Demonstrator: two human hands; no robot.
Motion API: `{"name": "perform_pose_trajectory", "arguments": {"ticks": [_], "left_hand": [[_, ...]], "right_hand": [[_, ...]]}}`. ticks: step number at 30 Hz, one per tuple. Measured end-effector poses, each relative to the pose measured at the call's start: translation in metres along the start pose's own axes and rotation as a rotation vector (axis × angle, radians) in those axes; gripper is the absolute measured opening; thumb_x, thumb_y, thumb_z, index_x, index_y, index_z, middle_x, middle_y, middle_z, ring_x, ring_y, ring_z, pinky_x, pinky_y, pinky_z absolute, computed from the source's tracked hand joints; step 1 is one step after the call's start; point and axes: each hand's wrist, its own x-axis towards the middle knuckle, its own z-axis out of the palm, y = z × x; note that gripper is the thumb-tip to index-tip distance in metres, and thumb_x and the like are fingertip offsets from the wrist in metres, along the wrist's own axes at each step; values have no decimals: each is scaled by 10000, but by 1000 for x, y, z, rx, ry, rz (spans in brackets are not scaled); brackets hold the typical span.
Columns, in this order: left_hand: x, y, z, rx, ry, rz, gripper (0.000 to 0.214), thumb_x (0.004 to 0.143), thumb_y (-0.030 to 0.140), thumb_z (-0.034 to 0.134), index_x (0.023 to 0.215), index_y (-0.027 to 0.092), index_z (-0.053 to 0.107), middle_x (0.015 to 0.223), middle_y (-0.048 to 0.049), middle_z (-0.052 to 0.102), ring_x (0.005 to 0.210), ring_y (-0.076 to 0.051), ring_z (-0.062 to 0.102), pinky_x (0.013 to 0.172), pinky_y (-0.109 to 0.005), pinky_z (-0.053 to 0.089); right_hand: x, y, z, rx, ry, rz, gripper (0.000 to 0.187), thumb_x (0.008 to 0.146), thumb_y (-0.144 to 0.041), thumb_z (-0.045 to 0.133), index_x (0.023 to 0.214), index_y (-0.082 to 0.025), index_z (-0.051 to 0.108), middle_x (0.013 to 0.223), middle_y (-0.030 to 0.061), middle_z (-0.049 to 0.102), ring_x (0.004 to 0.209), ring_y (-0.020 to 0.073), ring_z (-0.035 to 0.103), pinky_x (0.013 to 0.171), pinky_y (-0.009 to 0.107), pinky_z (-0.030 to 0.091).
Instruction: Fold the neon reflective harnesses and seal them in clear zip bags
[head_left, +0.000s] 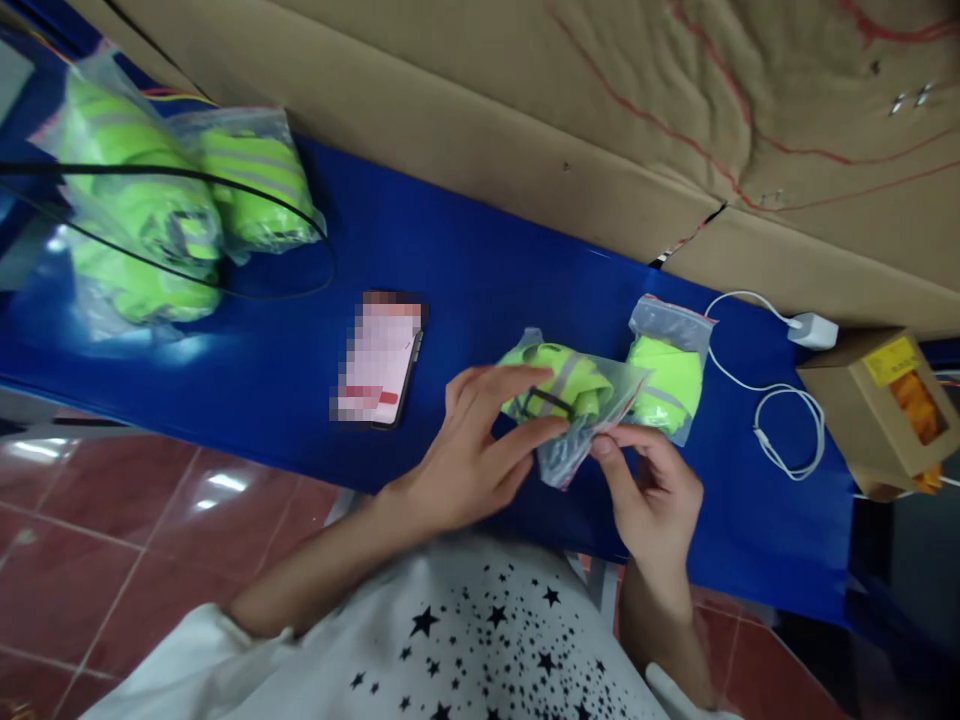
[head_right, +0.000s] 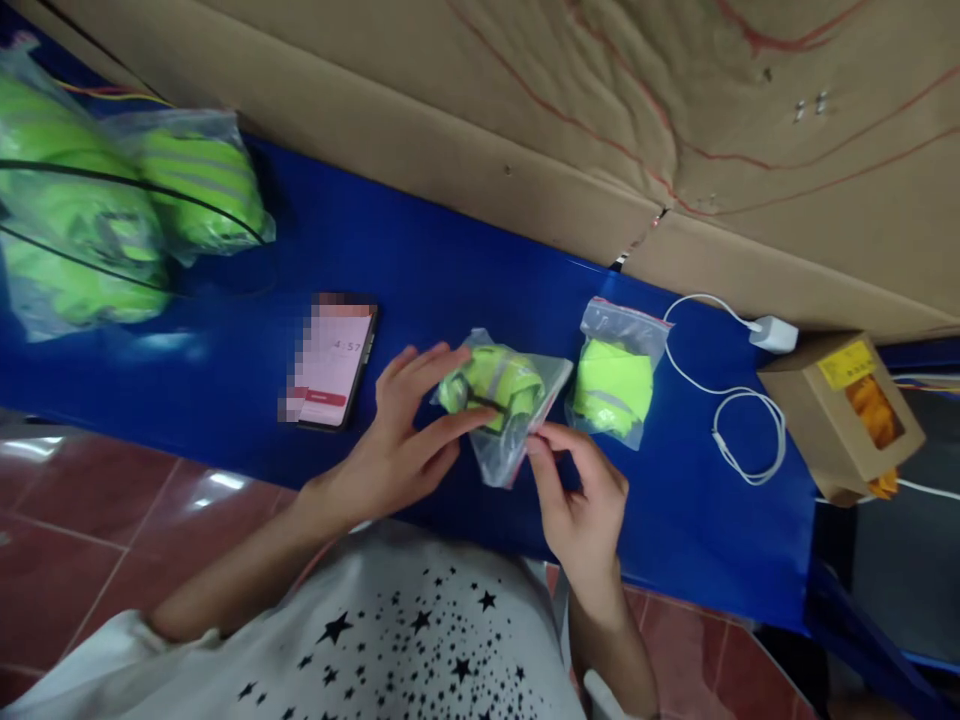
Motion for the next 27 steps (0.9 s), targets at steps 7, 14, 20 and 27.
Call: {"name": "perform_pose_trajectory", "arguments": {"ticks": [7,14,20,27], "left_hand": [[6,38,-8,-175,35,-129,302,855,325,770,1073,163,638,1028,-84,681,963,-205,656,851,-358,574],[7,36,-16,-288,-28,-257,166,918,214,704,1077,188,665,1032,-65,690,973,-176,652,867,-322,558],[10,33,-20,-474,-157,-345,151,917,232,725,1061,199,693,997,-35,693,954,-152,648,852,-287,545],[8,38,-11,-370,-131,-278,45,948,206,671,973,173,687,938,-35,701,865,-158,648,779,-306,523]], "right_hand": [[-2,1,14,398,-170,177,42,934,-212,699,923,-243,723,819,-31,755,734,115,710,687,223,571],[-1,0,16,393,-217,164,47,933,-204,695,907,-236,717,817,-25,773,725,128,727,679,228,584],[-5,4,10,347,-235,168,80,938,-164,674,931,-238,705,847,-27,766,759,123,726,712,227,574],[-7,4,6,210,-252,-7,104,924,-138,644,891,-236,658,798,-44,677,692,102,620,660,229,520]]}}
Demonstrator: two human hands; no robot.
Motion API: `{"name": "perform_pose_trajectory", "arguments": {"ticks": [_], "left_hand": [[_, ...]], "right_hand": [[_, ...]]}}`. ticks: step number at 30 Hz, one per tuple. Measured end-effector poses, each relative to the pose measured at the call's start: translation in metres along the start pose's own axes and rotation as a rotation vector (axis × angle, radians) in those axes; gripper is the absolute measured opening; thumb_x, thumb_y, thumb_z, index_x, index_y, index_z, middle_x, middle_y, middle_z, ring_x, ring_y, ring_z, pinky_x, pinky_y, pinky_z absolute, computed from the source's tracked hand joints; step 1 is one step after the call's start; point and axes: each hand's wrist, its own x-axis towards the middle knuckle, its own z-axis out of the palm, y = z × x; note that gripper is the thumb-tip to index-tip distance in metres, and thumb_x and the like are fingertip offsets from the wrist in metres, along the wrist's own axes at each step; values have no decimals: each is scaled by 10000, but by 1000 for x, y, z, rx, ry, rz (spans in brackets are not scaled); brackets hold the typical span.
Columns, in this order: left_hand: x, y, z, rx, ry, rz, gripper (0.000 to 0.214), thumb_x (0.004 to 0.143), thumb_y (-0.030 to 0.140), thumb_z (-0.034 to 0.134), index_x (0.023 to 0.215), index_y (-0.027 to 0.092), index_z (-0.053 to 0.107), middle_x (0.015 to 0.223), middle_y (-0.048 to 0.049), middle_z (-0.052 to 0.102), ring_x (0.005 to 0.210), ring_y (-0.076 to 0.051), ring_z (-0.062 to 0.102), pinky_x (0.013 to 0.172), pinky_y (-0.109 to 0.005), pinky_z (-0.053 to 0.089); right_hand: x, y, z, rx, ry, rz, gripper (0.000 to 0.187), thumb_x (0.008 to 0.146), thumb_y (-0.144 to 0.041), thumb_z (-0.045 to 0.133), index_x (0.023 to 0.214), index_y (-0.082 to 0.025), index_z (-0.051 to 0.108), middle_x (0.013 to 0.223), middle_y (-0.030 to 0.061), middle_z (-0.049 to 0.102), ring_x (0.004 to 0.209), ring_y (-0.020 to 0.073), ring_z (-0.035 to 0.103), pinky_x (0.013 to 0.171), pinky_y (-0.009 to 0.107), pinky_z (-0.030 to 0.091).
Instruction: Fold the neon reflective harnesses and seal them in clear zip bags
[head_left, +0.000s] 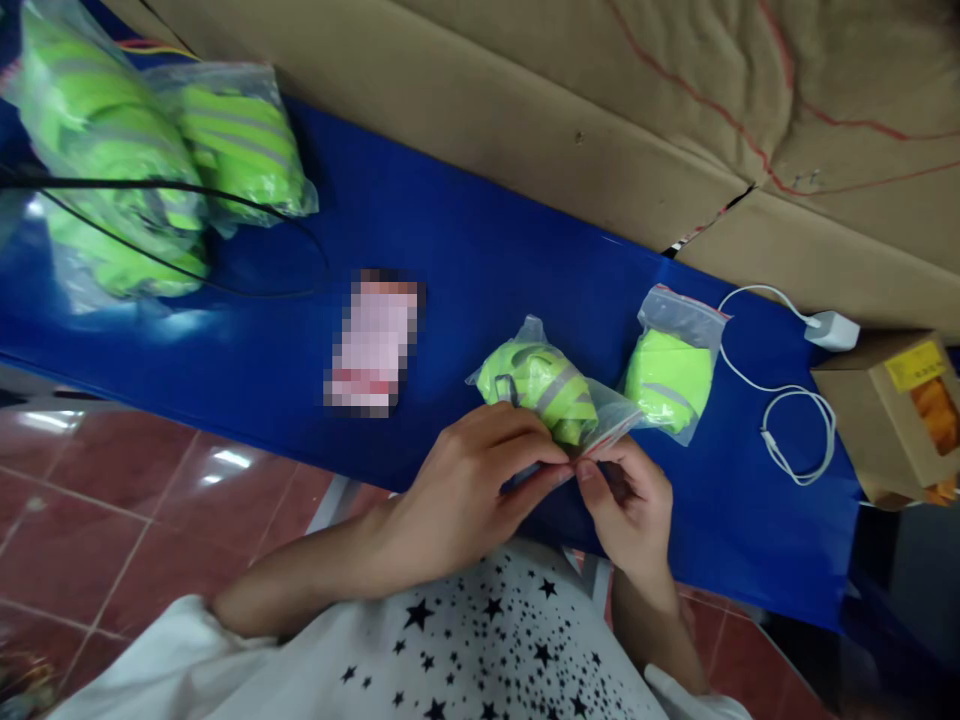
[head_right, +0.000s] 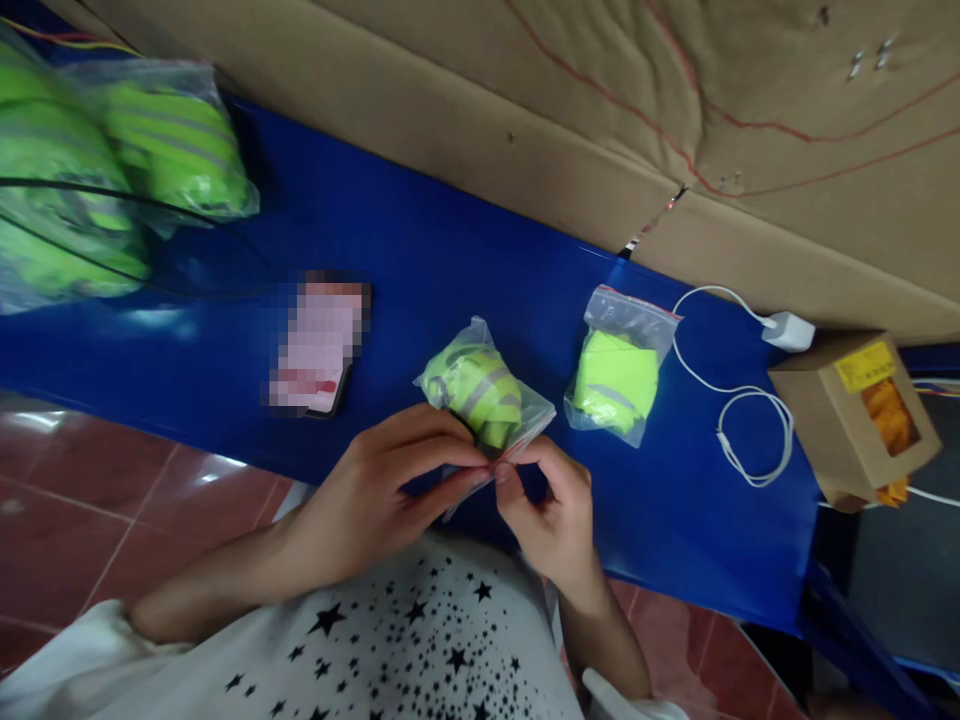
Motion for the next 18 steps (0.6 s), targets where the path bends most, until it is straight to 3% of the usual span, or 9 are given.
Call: {"name": "perform_pose_trajectory", "arguments": {"ticks": [4,7,9,12,14,16,18], "left_hand": [[2,5,5,111,57,25,47,917,142,633,944,177,648,920,-39,697,823,-169,631,749,-345,488],[6,8,1,194,172,54,87,902,117,617,945,191,606,904,-38,681,835,-177,625,751,-356,485],[8,7,-7,173,282,27,141,895,90,617,982,199,593,937,-38,663,888,-175,634,782,-345,505],[10,5,-23,0,419,-32,146,939,95,575,1041,198,581,1001,-40,623,943,-153,637,822,-309,514],[9,3,-31,-176,460,-79,86,996,154,528,1043,201,581,999,-36,599,940,-133,616,813,-269,513],[7,1,-36,-353,504,-176,91,1028,229,514,997,209,597,970,-30,586,884,-114,585,748,-220,507],[5,-2,-37,-530,539,-301,132,1026,294,532,946,218,605,941,-25,580,764,-104,557,627,-203,488]], "right_hand": [[0,-2,11,-116,78,-48,89,910,-161,635,852,-228,627,770,-31,654,661,121,594,637,258,517],[0,-2,16,-212,201,-30,110,902,-147,618,824,-224,605,743,-28,626,641,123,561,628,267,498],[-1,-1,14,-210,214,-45,141,906,-122,602,808,-222,602,734,-29,624,638,118,564,617,257,485],[-1,5,6,-61,80,-74,101,950,-172,592,906,-237,654,833,0,688,743,144,657,663,263,532],[-3,11,4,43,12,-8,179,1005,-281,547,1132,-262,672,1036,50,728,922,188,712,771,309,588],[-6,20,5,70,51,120,328,1039,-371,493,1330,-281,614,1225,88,709,1094,220,703,880,362,603],[-10,31,7,57,129,226,367,1029,-420,521,1355,-284,618,1248,92,717,1122,233,702,910,384,603]]}}
